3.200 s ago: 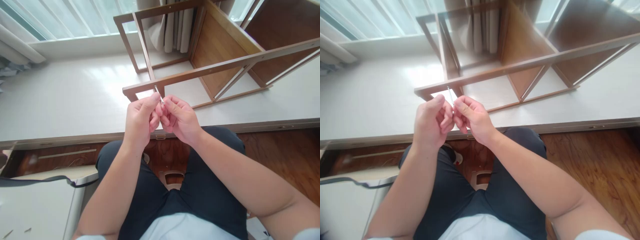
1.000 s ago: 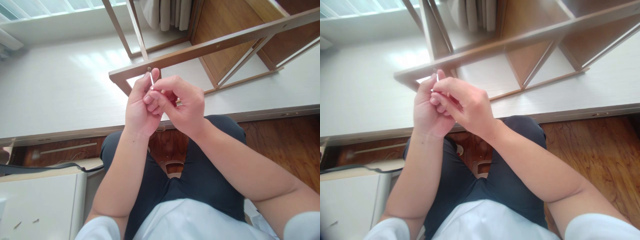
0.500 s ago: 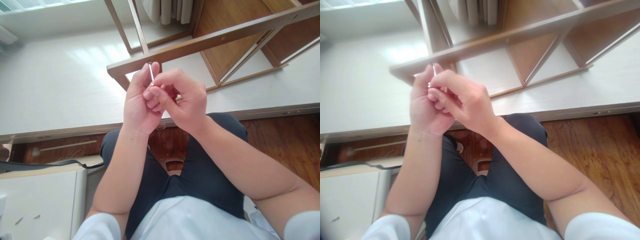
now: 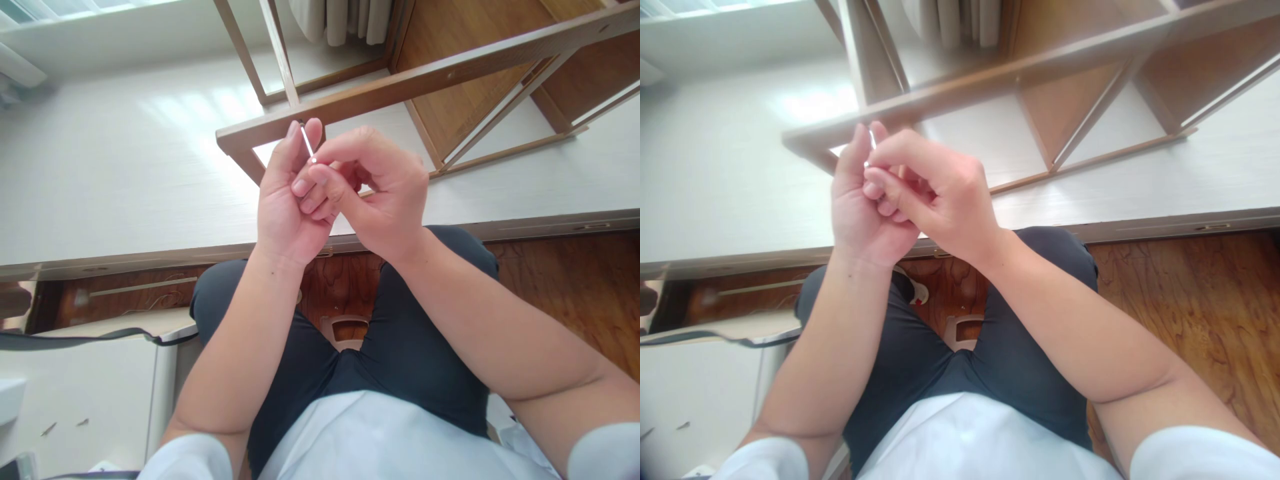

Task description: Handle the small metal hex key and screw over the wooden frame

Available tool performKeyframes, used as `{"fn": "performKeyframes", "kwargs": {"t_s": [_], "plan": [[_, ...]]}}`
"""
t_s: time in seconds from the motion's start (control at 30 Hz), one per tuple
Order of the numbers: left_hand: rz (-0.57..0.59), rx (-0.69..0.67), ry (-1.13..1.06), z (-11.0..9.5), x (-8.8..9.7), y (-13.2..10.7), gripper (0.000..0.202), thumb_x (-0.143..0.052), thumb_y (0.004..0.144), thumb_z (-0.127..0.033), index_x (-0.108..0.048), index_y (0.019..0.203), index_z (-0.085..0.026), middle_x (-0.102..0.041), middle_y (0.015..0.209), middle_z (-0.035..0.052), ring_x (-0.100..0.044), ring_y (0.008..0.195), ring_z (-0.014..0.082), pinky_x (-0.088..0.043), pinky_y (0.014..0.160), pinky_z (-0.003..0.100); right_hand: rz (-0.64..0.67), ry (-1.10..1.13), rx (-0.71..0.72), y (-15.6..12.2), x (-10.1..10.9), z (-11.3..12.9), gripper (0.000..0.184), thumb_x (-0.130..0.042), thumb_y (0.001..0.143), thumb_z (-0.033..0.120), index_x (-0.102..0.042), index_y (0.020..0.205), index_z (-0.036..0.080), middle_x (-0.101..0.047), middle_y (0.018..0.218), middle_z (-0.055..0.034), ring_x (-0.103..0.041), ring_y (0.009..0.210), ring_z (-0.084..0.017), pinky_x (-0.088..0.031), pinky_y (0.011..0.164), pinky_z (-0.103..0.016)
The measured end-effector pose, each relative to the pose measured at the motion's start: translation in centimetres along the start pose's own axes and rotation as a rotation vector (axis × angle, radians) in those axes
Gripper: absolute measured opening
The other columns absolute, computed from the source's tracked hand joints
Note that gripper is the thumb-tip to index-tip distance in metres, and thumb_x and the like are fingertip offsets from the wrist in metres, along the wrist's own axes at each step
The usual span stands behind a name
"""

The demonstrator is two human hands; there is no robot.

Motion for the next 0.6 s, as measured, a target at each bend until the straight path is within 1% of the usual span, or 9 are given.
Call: {"fn": "performKeyframes", "kwargs": {"t_s": [0.07, 0.13, 0.2, 0.27, 0.33, 0.4, 0.47, 0.6], "plan": [[0.016, -0.015, -0.011, 0.4, 0.4, 0.5, 0.034, -0.06, 0.099, -0.045, -0.069, 0.075, -0.022, -0.034, 0.04, -0.0065, -0.029, 0.034, 0.0034, -0.023, 0.034, 0.016, -0.024, 0.014, 0.011, 0.0, -0.1, -0.2, 0.02, -0.057, 0.104, 0.041, -0.063, 0.097, 0.023, -0.076, 0.089, 0.0025, -0.071, 0.07, -0.01, -0.062, 0.07, -0.024], [0.056, -0.021, -0.009, 0.9, 0.8, 1.0, 0.04, -0.057, 0.1, -0.047, -0.067, 0.072, -0.021, -0.031, 0.04, -0.007, -0.028, 0.034, 0.0029, -0.025, 0.035, 0.015, -0.05, 0.013, -0.003, 0.0, -0.2, -0.5, 0.022, -0.06, 0.102, 0.044, -0.061, 0.095, 0.023, -0.074, 0.083, 0.0028, -0.07, 0.068, -0.01, -0.061, 0.067, -0.023], [0.098, -0.009, 0.003, 1.2, 1.1, 1.4, 0.046, -0.054, 0.101, -0.05, -0.065, 0.068, -0.02, -0.027, 0.041, -0.0074, -0.027, 0.034, 0.0018, -0.027, 0.037, 0.014, -0.067, 0.012, -0.029, 0.0, -0.2, -0.7, 0.025, -0.062, 0.1, 0.048, -0.059, 0.093, 0.024, -0.072, 0.079, 0.0033, -0.069, 0.067, -0.01, -0.059, 0.066, -0.023], [0.109, 0.013, 0.001, 1.3, 1.2, 1.6, 0.049, -0.054, 0.1, -0.053, -0.064, 0.066, -0.02, -0.026, 0.041, -0.0073, -0.027, 0.033, 0.0014, -0.026, 0.037, 0.014, -0.057, 0.023, -0.053, -0.1, -0.2, -0.7, 0.028, -0.063, 0.099, 0.051, -0.057, 0.093, 0.025, -0.07, 0.076, 0.004, -0.069, 0.067, -0.01, -0.059, 0.065, -0.022], [0.09, 0.041, -0.017, 1.1, 1.3, 1.6, 0.048, -0.055, 0.099, -0.056, -0.067, 0.069, -0.02, -0.027, 0.039, -0.0071, -0.026, 0.032, 0.0019, -0.023, 0.035, 0.016, -0.029, 0.036, -0.08, -0.1, -0.1, -0.6, 0.03, -0.064, 0.098, 0.054, -0.057, 0.094, 0.025, -0.069, 0.076, 0.0044, -0.07, 0.067, -0.01, -0.06, 0.065, -0.022], [0.083, 0.065, -0.044, 0.8, 1.2, 1.6, 0.044, -0.055, 0.099, -0.056, -0.071, 0.076, -0.022, -0.028, 0.038, -0.0072, -0.026, 0.031, 0.0023, -0.021, 0.034, 0.016, -0.007, 0.053, -0.1, -0.1, -0.1, -0.5, 0.033, -0.065, 0.097, 0.056, -0.056, 0.094, 0.025, -0.068, 0.076, 0.0037, -0.07, 0.069, -0.011, -0.061, 0.064, -0.023], [0.101, 0.081, -0.061, 0.6, 1.1, 1.6, 0.041, -0.053, 0.101, -0.053, -0.074, 0.081, -0.023, -0.028, 0.038, -0.0074, -0.026, 0.03, 0.0021, -0.019, 0.033, 0.016, 0.008, 0.074, -0.111, -0.2, -0.2, -0.4, 0.035, -0.065, 0.096, 0.058, -0.055, 0.093, 0.025, -0.068, 0.078, 0.0029, -0.071, 0.07, -0.012, -0.061, 0.064, -0.024], [0.143, 0.091, -0.072, 0.6, 1.1, 1.7, 0.042, -0.051, 0.102, -0.052, -0.074, 0.082, -0.024, -0.027, 0.038, -0.0074, -0.025, 0.029, 0.0018, -0.019, 0.033, 0.015, -0.001, 0.105, -0.112, 0.0, -0.3, -0.4, 0.041, -0.069, 0.091, 0.063, -0.054, 0.093, 0.025, -0.067, 0.077, 0.0038, -0.072, 0.069, -0.012, -0.059, 0.059, -0.024]]}}
Point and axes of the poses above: each hand's wrist, its own y-axis towards the middle knuckle, its own x-axis out of the back of the hand, z = x × y, the point moved 2 cm from there along y, towards the middle knuckle
